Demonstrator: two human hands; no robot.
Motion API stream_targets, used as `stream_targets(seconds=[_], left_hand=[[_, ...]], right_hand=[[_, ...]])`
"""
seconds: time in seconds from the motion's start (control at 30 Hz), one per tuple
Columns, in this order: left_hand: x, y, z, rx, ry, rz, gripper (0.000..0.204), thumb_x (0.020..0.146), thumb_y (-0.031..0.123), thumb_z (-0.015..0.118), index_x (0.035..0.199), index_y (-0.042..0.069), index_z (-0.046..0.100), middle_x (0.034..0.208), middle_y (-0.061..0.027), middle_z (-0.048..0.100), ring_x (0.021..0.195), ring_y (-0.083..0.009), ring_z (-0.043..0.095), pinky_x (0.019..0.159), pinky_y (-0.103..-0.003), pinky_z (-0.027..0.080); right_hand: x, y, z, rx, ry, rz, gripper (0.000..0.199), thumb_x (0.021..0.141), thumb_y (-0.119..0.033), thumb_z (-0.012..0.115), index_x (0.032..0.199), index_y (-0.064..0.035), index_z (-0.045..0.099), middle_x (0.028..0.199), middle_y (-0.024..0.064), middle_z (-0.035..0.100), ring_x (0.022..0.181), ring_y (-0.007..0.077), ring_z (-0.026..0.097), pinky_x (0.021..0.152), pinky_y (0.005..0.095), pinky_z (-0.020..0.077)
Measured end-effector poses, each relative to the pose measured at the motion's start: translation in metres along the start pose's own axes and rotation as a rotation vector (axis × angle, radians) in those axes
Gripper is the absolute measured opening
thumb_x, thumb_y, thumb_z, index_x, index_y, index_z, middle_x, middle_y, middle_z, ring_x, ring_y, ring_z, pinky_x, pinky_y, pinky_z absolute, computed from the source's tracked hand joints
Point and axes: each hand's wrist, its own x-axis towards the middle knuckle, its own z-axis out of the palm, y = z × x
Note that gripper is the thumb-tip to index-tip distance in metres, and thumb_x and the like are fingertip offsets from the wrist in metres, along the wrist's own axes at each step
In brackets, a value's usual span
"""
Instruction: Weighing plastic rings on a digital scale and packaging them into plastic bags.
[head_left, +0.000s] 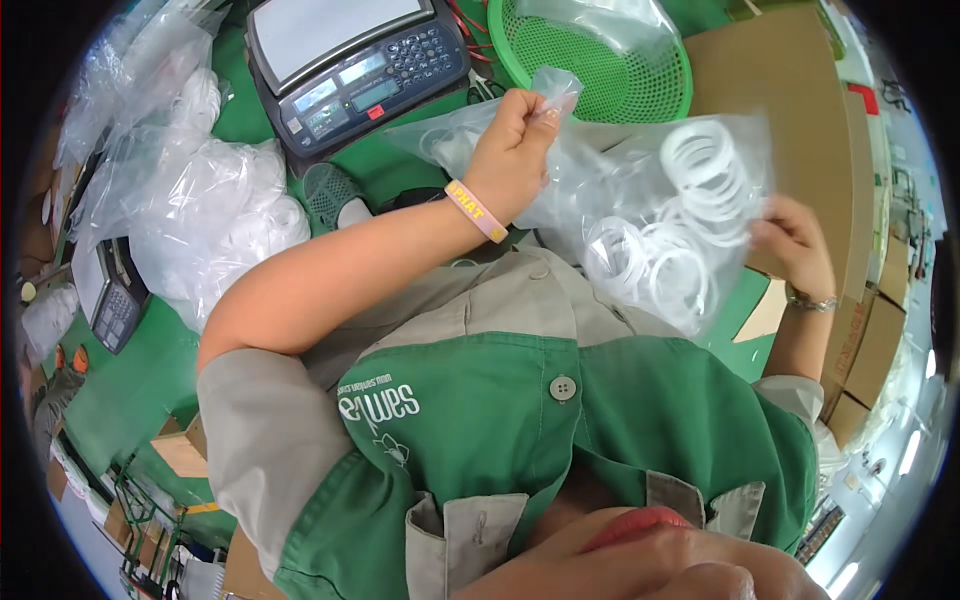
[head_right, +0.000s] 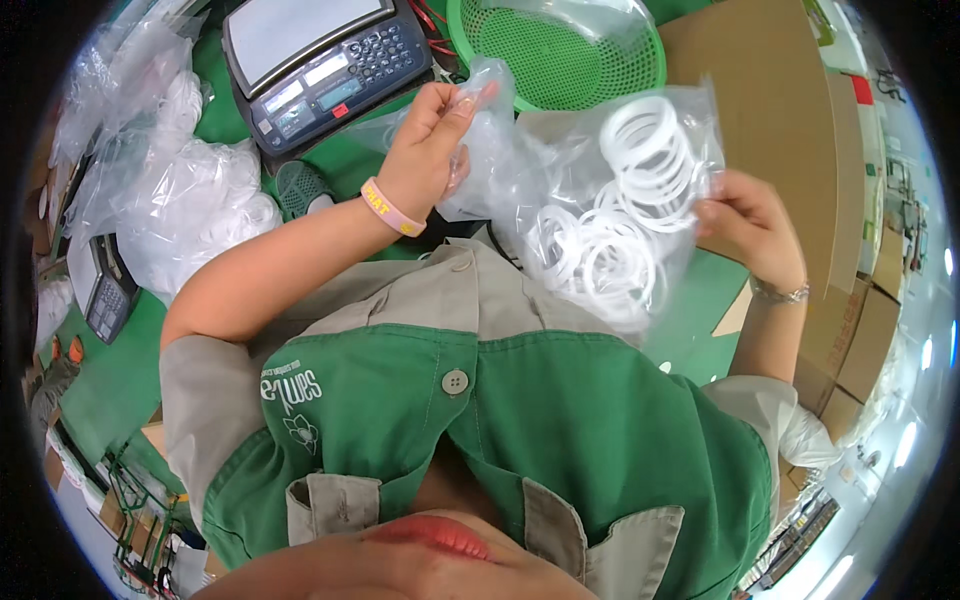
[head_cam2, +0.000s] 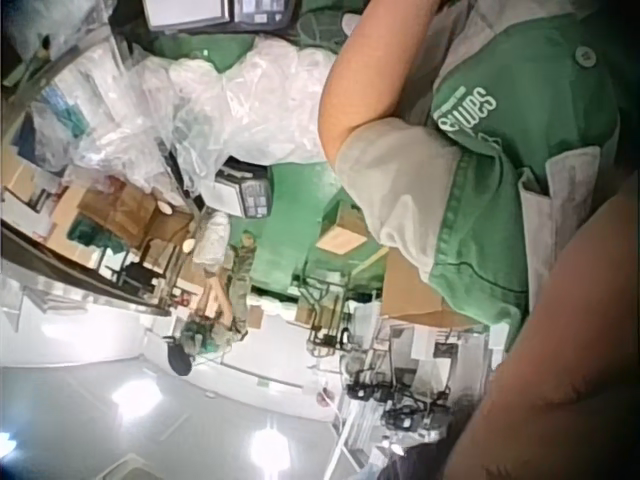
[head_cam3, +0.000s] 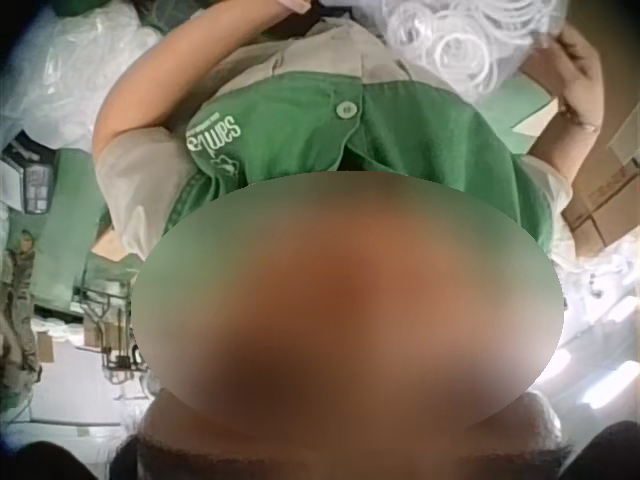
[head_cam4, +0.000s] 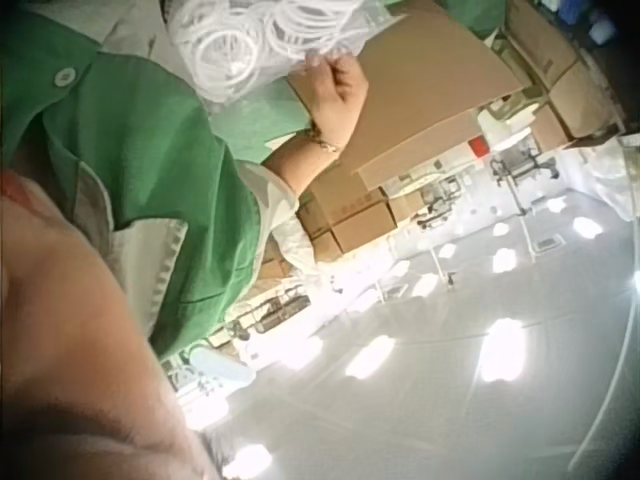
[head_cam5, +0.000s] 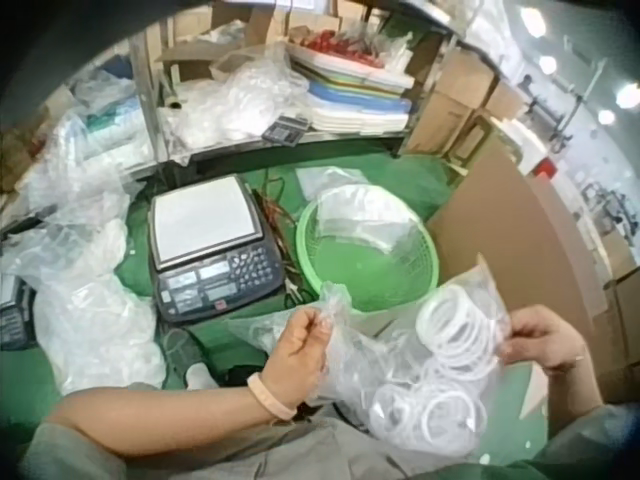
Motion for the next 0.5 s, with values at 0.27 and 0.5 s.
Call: stream_targets(seconds=[0.27,0.5], left_hand=[[0.045,0.033,-0.058,0.398,0.127,0.118,0.022,0.087,0.022,0.051,0.095,0.002,0.050,0.075,-0.0028,0.054,0.062,-0.0094,0.047,0.055,-0.026,0.041],[0.056,0.061,-0.104,0.431,0.244,0.023,0.021,0.085,0.029,0.054,0.095,0.011,0.048,0.056,0.0059,0.038,0.039,-0.0043,0.033,0.034,-0.022,0.024]], right_hand=[[0.065,-0.114,0.010,-0.293,-0.096,-0.606,0.012,0.083,-0.014,0.053,0.079,-0.0025,0.050,0.075,0.0002,0.046,0.067,0.0085,0.042,0.062,0.0228,0.0347],[0.097,-0.164,-0.006,-0.025,0.009,-0.777,0.031,0.087,-0.018,0.046,0.109,0.0032,0.050,0.099,0.0084,0.054,0.088,0.0141,0.050,0.081,0.0249,0.0367]])
